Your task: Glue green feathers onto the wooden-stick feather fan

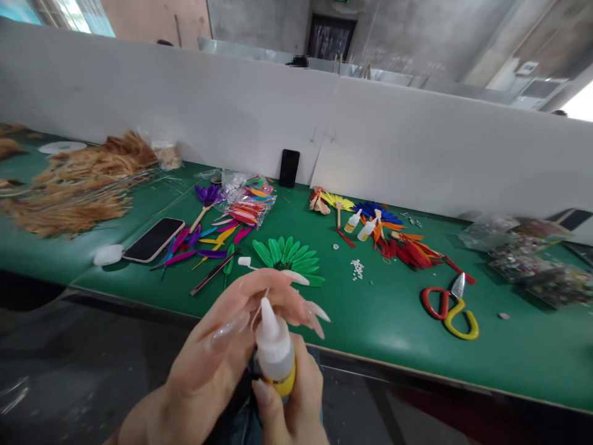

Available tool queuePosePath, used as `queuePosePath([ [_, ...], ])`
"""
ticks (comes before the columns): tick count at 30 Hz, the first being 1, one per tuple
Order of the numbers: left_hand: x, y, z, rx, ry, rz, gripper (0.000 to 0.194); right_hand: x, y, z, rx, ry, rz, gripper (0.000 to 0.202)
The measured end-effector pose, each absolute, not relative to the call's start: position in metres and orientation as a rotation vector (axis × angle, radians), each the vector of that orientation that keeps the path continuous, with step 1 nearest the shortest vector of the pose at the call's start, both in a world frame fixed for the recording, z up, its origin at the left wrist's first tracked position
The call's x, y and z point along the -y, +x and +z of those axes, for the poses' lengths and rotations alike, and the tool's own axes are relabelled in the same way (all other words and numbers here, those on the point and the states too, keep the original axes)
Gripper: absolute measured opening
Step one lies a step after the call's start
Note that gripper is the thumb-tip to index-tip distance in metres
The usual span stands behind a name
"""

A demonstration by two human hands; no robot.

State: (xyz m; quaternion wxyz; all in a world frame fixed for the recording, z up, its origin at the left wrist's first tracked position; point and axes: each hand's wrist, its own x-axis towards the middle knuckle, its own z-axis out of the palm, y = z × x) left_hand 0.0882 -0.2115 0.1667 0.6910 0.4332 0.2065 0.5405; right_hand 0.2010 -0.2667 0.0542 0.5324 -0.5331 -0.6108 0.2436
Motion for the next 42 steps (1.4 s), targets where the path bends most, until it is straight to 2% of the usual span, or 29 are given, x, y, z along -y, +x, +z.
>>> queuePosePath([
  [4,0.202,0.068,0.159,-0.765,1.279,1.287,0.032,0.254,0.207,0.070,1.425,-1.224,0.587,0.037],
  [10,0.194,0.047,0.171,-1.120,1.631,1.420,0.021,0.251,0.208,0.079,1.465,-1.263,0.581,0.030],
  [13,0.195,0.046,0.177,-1.079,1.842,1.414,0.016,0.254,0.207,0.080,1.450,-1.311,0.550,0.033],
  [17,0.188,0.047,0.180,-0.908,2.053,1.223,0.020,0.256,0.214,0.077,1.542,-1.304,0.575,0.034],
  [22,0.160,0.041,0.186,-0.676,2.315,0.955,0.008,0.259,0.229,0.071,1.652,-1.277,0.487,0.035],
  [28,0.142,0.037,0.190,-0.477,2.700,0.485,0.024,0.247,0.242,0.085,1.917,-1.277,0.456,0.028],
  [37,0.135,0.033,0.161,-0.752,2.520,0.556,0.031,0.207,0.236,0.086,2.080,-1.344,0.249,0.023],
  [39,0.134,0.033,0.159,-0.767,2.555,0.604,0.031,0.199,0.234,0.085,2.033,-1.337,0.366,0.027],
  [42,0.134,0.034,0.162,-0.625,2.707,0.653,0.025,0.189,0.229,0.088,1.943,-1.091,0.980,0.045],
])
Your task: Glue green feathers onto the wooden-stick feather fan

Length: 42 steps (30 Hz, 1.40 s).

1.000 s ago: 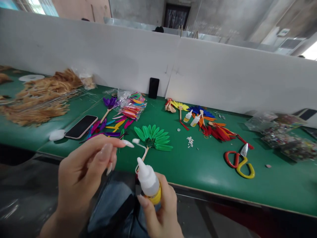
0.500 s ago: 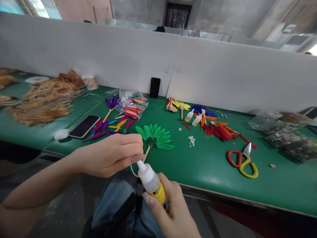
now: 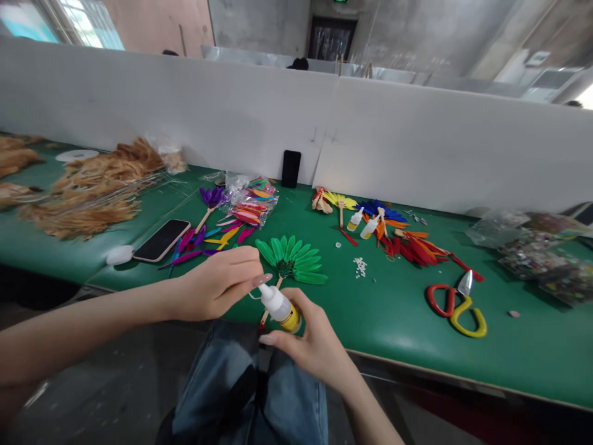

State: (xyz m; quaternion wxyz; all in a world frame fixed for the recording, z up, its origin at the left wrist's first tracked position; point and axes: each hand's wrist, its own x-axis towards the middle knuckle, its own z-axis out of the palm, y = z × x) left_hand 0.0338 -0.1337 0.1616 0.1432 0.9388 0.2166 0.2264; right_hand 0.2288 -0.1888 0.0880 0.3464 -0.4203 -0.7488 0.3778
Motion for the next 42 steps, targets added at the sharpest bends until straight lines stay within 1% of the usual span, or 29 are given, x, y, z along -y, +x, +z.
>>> queuePosePath([
  [2,0.134,0.034,0.166,-0.492,2.802,0.667,0.022,0.183,0.225,0.092,1.857,-0.838,1.421,0.054],
  [3,0.134,0.034,0.168,-0.454,2.826,0.665,0.022,0.182,0.224,0.093,1.832,-0.766,1.547,0.053],
  [4,0.135,0.033,0.170,-0.450,2.828,0.656,0.022,0.180,0.222,0.095,1.839,-0.765,1.570,0.048],
  [5,0.135,0.033,0.171,-0.476,2.808,0.642,0.023,0.180,0.220,0.096,1.879,-0.829,1.483,0.043],
  [6,0.135,0.032,0.171,-0.530,2.768,0.627,0.025,0.180,0.219,0.097,1.935,-0.931,1.291,0.038],
  [8,0.135,0.031,0.169,-0.668,2.647,0.604,0.027,0.180,0.216,0.096,2.013,-1.136,0.721,0.030],
  [10,0.135,0.032,0.163,-0.816,2.496,0.607,0.030,0.180,0.214,0.093,2.031,-1.248,0.175,0.030],
  [11,0.134,0.033,0.160,-0.885,2.413,0.617,0.030,0.181,0.213,0.091,2.024,-1.279,-0.029,0.031],
  [13,0.132,0.035,0.155,-0.994,2.247,0.618,0.031,0.181,0.211,0.090,2.008,-1.331,-0.287,0.032],
  [15,0.131,0.037,0.154,-1.058,2.095,0.568,0.033,0.183,0.212,0.092,2.000,-1.364,-0.384,0.035],
  [18,0.131,0.037,0.161,-1.049,1.941,0.454,0.035,0.187,0.215,0.100,2.024,-1.345,-0.276,0.038],
  [22,0.135,0.033,0.175,-0.919,1.973,0.436,0.036,0.193,0.221,0.109,2.045,-1.324,0.109,0.035],
  [26,0.139,0.029,0.184,-0.835,2.130,0.447,0.034,0.198,0.225,0.112,2.004,-1.350,0.417,0.029],
  [30,0.142,0.028,0.184,-0.759,2.363,0.347,0.029,0.201,0.225,0.115,1.984,-1.313,0.699,0.024],
  [34,0.140,0.028,0.181,-0.597,2.647,0.380,0.022,0.202,0.226,0.119,1.994,-1.224,0.886,0.026],
  [36,0.138,0.029,0.179,-0.514,2.686,0.426,0.022,0.202,0.226,0.120,2.027,-1.203,0.898,0.028],
  [38,0.137,0.031,0.177,-0.507,2.595,0.454,0.025,0.201,0.226,0.118,2.067,-1.221,0.823,0.027],
  [40,0.137,0.035,0.173,-0.594,2.425,0.493,0.029,0.199,0.225,0.115,2.100,-1.265,0.607,0.027],
  [42,0.137,0.040,0.168,-0.721,2.240,0.527,0.031,0.195,0.224,0.111,2.117,-1.307,0.278,0.030],
])
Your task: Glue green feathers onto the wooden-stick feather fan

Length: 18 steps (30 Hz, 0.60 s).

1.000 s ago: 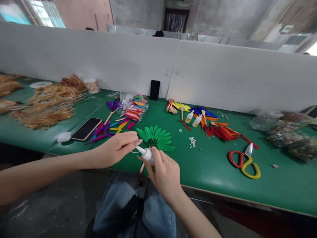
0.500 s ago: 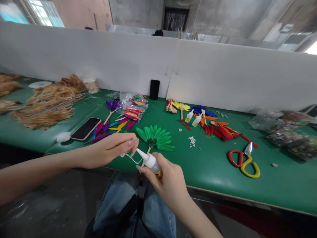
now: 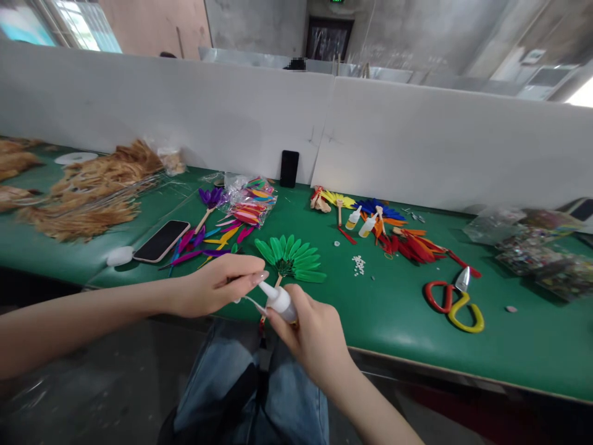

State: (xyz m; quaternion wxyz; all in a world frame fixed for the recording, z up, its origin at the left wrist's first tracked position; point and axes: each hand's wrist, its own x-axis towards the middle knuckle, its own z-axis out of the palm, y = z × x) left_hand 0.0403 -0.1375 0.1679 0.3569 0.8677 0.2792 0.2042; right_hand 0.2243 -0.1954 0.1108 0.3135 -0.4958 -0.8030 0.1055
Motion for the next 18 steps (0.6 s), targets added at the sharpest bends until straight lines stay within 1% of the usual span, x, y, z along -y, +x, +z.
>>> queuePosePath([
  [3,0.134,0.047,0.160,-0.882,1.900,0.463,0.031,0.188,0.222,0.106,2.137,-1.359,-0.151,0.038],
  [5,0.127,0.044,0.156,-0.916,1.697,0.376,0.030,0.183,0.221,0.103,2.163,-1.380,-0.225,0.040],
  [6,0.122,0.040,0.154,-0.928,1.662,0.368,0.030,0.180,0.222,0.101,2.168,-1.388,-0.177,0.040],
  [8,0.111,0.024,0.150,-1.022,1.774,0.474,0.031,0.176,0.225,0.093,2.133,-1.411,0.087,0.036],
  [10,0.099,0.000,0.139,-1.318,2.034,0.783,0.031,0.172,0.229,0.082,2.000,-1.395,0.486,0.039],
  [11,0.095,-0.012,0.130,-1.493,2.135,0.868,0.031,0.171,0.231,0.077,1.907,-1.353,0.677,0.041],
  [12,0.093,-0.023,0.118,-1.629,2.225,0.850,0.030,0.169,0.232,0.071,1.811,-1.293,0.830,0.041],
  [14,0.094,-0.039,0.088,-1.766,2.355,0.593,0.024,0.168,0.230,0.064,1.664,-1.183,1.001,0.038],
  [16,0.101,-0.045,0.056,-1.901,2.450,0.343,0.022,0.167,0.225,0.062,1.595,-1.135,1.078,0.035],
  [18,0.109,-0.044,0.030,-2.083,2.443,0.211,0.027,0.166,0.217,0.067,1.559,-1.090,1.137,0.035],
])
